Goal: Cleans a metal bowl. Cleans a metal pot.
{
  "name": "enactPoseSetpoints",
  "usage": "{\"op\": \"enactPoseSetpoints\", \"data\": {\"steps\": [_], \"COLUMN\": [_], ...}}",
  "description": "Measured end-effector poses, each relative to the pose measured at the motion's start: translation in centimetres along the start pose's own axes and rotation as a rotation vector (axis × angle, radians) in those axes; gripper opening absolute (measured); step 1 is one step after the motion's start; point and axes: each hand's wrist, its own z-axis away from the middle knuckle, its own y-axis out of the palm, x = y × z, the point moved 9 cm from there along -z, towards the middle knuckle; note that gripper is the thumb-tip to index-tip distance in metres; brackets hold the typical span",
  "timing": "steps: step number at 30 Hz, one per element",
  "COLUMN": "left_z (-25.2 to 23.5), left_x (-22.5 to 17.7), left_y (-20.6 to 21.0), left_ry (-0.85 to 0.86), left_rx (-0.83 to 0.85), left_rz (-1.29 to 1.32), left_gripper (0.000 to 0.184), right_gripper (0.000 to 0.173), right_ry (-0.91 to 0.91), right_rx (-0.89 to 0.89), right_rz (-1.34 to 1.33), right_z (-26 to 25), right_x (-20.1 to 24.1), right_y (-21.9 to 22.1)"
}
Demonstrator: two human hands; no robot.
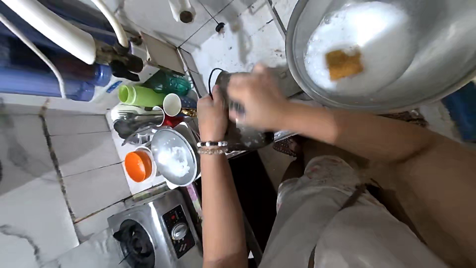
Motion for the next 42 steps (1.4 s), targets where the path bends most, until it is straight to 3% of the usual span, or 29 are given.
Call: {"op": "enactPoseSetpoints", "data": {"steps": [2, 6, 9, 10, 11, 13, 16, 19, 22, 25, 28, 31, 33, 36, 40, 42], "left_z": [-0.3, -0.5, -0.4, -0.2, -0.1, 0.3, 1.1, 2.1, 3.1, 4.2, 5.6, 6.6, 7.1, 7.4, 8.1, 8.8], "left_x": [0.8, 1.2, 2.0, 2.5, 2.9, 3.2, 3.4, 4.3, 4.8, 4.2, 3.5, 3.0, 2.7, 2.8, 2.9, 2.7], "left_y": [0.1, -0.3, -0.2, -0.1, 0.0, -0.1, -0.2, 0.0, 0.0, -0.6, -1.1, -0.8, -0.5, -0.1, 0.1, 0.2], "left_ry": [-0.010, -0.092, -0.053, -0.062, -0.088, -0.156, -0.154, -0.151, -0.132, -0.112, -0.120, 0.002, 0.134, 0.265, 0.204, 0.178], "left_rx": [0.028, 0.018, 0.008, -0.008, -0.025, -0.060, -0.076, -0.112, -0.145, -0.210, -0.303, -0.378, -0.331, -0.200, -0.160, -0.130], "left_rz": [0.041, 0.091, 0.191, 0.220, 0.251, 0.258, 0.237, 0.254, 0.257, 0.165, 0.040, -0.007, 0.018, 0.087, -0.032, -0.086], "left_gripper": [0.054, 0.052, 0.054, 0.054, 0.053, 0.051, 0.059, 0.060, 0.055, 0.052, 0.050, 0.053, 0.048, 0.050, 0.111, 0.120], "right_gripper": [0.023, 0.030, 0.020, 0.020, 0.023, 0.034, 0.039, 0.034, 0.038, 0.045, 0.051, 0.066, 0.073, 0.059, 0.044, 0.044], "right_ry": [-0.123, 0.105, -0.183, -0.187, -0.086, 0.221, 0.382, 0.404, 0.505, 0.639, 0.672, 0.774, 0.854, 0.851, 0.752, 0.681], "right_rx": [-0.047, 0.101, -0.048, -0.051, 0.011, 0.170, 0.095, -0.193, -0.335, -0.329, -0.143, 0.028, 0.173, 0.428, 0.304, 0.169], "right_rz": [-0.065, -0.013, -0.041, -0.049, -0.019, 0.148, 0.260, 0.144, 0.134, 0.234, 0.340, 0.411, 0.429, 0.297, -0.039, -0.147], "right_z": [1.2, -1.7, 1.5, 1.5, 0.2, -3.7, -4.2, -0.6, 4.4, 7.7, 7.9, 8.2, 8.2, 8.5, 6.9, 5.2], "right_x": [2.0, -1.5, 3.8, 3.7, 1.7, -6.2, -16.0, -18.1, -21.9, -26.4, -28.2, -28.4, -27.4, -25.8, -22.3, -18.6], "right_y": [1.3, 1.0, 2.1, 2.2, 2.0, 0.9, -2.1, -6.2, -8.9, -10.7, -9.7, -7.6, -6.6, -5.3, -6.6, -7.9]}}
